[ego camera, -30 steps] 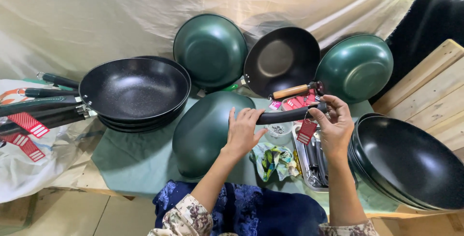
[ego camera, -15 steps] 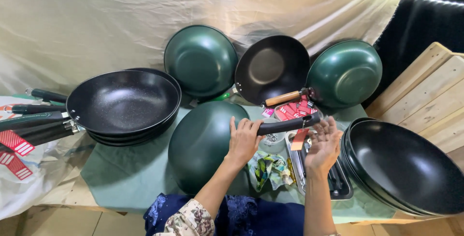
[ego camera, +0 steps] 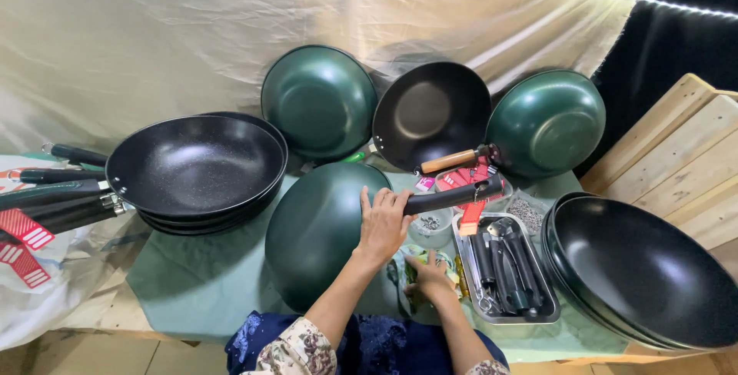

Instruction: Assembling a handle onto a wok using a screwdriver and then attaching a product tag to the handle.

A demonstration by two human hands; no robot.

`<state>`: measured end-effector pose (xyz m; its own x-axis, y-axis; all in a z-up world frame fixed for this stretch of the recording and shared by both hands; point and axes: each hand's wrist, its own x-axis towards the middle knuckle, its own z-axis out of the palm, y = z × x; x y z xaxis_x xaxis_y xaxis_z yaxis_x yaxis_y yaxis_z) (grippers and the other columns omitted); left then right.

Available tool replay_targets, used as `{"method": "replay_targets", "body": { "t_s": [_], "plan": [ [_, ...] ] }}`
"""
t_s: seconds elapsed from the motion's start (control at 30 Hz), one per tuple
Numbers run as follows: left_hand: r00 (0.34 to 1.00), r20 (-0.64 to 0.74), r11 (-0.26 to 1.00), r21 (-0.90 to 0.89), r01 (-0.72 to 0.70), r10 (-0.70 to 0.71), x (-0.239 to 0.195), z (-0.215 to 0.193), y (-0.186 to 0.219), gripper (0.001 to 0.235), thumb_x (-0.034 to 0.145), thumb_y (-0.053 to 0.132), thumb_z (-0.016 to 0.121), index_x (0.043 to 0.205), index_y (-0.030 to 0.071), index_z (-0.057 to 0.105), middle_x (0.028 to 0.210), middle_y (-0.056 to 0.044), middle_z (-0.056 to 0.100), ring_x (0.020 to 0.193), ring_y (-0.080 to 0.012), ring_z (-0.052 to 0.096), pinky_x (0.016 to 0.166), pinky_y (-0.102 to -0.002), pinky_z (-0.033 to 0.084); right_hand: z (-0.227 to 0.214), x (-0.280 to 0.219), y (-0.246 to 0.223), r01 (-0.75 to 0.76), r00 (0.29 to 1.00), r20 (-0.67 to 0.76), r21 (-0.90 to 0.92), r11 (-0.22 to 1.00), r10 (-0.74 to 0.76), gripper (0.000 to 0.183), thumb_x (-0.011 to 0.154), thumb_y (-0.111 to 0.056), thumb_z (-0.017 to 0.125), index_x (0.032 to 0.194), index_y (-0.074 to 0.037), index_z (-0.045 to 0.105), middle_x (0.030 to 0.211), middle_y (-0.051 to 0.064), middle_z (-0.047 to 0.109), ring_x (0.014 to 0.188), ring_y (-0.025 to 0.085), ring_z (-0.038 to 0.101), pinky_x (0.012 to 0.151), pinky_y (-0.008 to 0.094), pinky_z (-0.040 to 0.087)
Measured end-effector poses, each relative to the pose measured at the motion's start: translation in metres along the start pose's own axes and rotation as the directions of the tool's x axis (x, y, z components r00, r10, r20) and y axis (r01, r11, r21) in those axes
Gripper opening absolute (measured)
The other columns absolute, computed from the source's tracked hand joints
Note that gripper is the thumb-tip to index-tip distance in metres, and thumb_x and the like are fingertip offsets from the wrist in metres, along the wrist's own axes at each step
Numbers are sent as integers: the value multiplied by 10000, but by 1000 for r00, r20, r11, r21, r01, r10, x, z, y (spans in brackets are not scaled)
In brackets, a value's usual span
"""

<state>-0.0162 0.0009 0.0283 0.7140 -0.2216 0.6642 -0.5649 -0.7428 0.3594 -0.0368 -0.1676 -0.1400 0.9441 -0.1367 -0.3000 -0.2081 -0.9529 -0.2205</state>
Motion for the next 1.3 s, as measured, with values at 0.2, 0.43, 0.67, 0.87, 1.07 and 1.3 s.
{"method": "replay_targets", "body": {
  "t_s": [0.2,0.43,0.67,0.87,1.07,1.3],
  "plan": [
    [1000,23,1000,1,-12,12,-2,7,-13,444,861,245,750,1250,112,584,1000,-102,674,1125,-299,575,1126,-702,193,75,85,51,88,987,-113,-195,977,-111,277,895,-167,588,1154,-244,650,1292,81,489,1155,388,528,820,552,605],
    [995,102,999,-43,-6,10,-3,-2,-12,434,925,259,733,1300,114,569,1013,-128,667,1196,-323,572,1138,-748,140,25,69,62,-48,984,-148,319,947,99,379,746,-334,689,1125,-342,693,1047,75,781,1099,321,721,938,481,586],
    [981,185,998,-47,-41,50,-4,0,-20,431,951,250,699,1337,124,556,1037,-139,674,1214,-331,566,1123,-763,176,-55,-46,42,177,917,-330,842,510,226,276,875,-234,594,1089,-201,765,961,171,752,1020,350,672,976,464,486],
    [939,333,996,-24,-81,84,-11,-7,-22,492,945,350,678,1383,197,513,1094,-107,689,1244,-282,569,1163,-714,219,-57,-53,16,194,918,-320,877,440,234,278,881,-229,589,1100,-196,757,977,165,749,1025,342,673,983,462,486],
    [863,479,979,-191,-79,163,-6,-31,-20,541,906,337,721,1400,203,546,1087,-131,717,1259,-292,582,1193,-674,208,-72,-54,12,230,915,-331,898,374,230,281,886,-223,584,1110,-191,750,993,159,745,1031,335,674,989,460,487],
    [784,550,908,-417,-40,288,15,-44,-12,509,907,383,713,1337,131,611,1131,-192,725,1283,-350,584,1192,-680,221,-79,-46,20,275,914,-343,917,290,217,284,893,-217,578,1122,-186,742,1011,152,742,1038,326,675,997,458,488]
  ]
}}
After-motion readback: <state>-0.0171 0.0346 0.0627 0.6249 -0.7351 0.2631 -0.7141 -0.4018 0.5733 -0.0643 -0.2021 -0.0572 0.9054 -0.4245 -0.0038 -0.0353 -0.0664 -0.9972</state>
